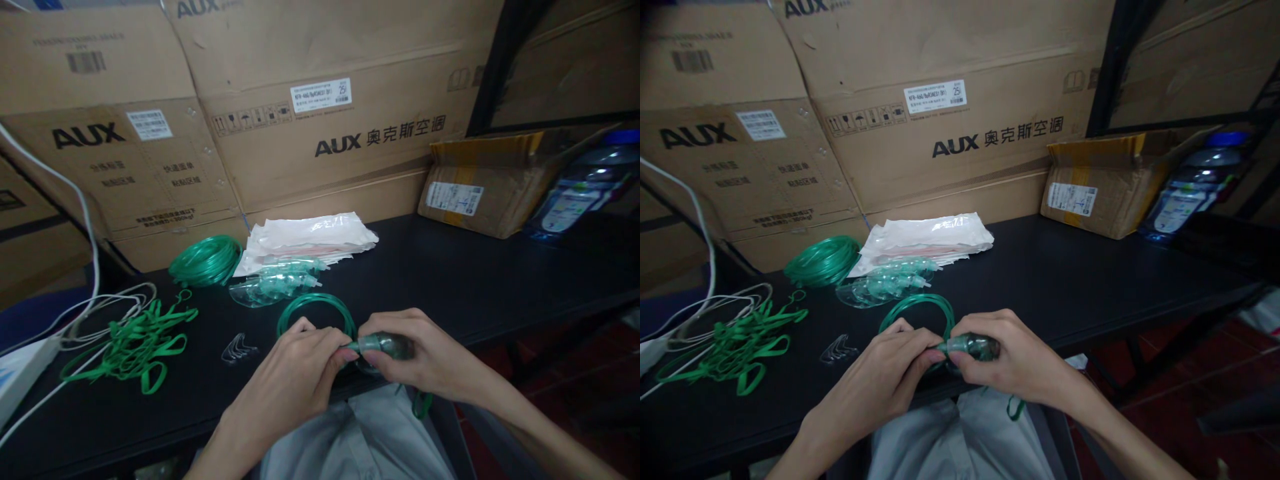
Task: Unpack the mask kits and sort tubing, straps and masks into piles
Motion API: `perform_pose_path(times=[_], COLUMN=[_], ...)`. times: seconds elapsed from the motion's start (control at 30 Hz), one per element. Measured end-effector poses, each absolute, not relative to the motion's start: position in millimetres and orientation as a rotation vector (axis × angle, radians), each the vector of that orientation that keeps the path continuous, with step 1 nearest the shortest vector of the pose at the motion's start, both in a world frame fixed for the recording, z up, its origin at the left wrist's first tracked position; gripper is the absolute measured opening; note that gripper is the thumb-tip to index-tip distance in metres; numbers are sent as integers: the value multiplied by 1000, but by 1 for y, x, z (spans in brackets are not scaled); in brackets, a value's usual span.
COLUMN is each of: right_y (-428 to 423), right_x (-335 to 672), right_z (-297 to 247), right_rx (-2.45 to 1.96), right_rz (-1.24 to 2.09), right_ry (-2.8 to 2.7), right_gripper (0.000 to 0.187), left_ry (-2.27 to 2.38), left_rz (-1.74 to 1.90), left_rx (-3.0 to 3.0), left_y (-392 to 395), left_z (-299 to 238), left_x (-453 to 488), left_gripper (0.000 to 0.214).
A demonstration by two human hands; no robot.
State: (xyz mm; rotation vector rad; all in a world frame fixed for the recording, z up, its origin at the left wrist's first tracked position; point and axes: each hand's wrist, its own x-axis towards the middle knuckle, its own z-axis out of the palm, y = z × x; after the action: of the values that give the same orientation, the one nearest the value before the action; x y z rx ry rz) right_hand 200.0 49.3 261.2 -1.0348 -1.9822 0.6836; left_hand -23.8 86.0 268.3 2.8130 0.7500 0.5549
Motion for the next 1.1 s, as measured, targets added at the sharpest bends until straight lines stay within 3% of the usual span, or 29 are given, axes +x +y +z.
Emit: perform_pose_path(times=[0.33,0.7,1.1], right_y=[48,48,54], right_x=[197,192,194], right_z=[259,279,269], right_rx=[-1079,-1216,-1222], right_rz=[617,1167,1165], right_ry=[-2006,-1724,-1692], right_gripper=[15,33,40], left_ry=[725,753,852], left_rz=[718,783,956], left_rx=[2914,3143,2993], left_y=[91,89,90], left_z=[263,260,262], left_x=[-25,-24,-20], left_gripper=[15,17,16])
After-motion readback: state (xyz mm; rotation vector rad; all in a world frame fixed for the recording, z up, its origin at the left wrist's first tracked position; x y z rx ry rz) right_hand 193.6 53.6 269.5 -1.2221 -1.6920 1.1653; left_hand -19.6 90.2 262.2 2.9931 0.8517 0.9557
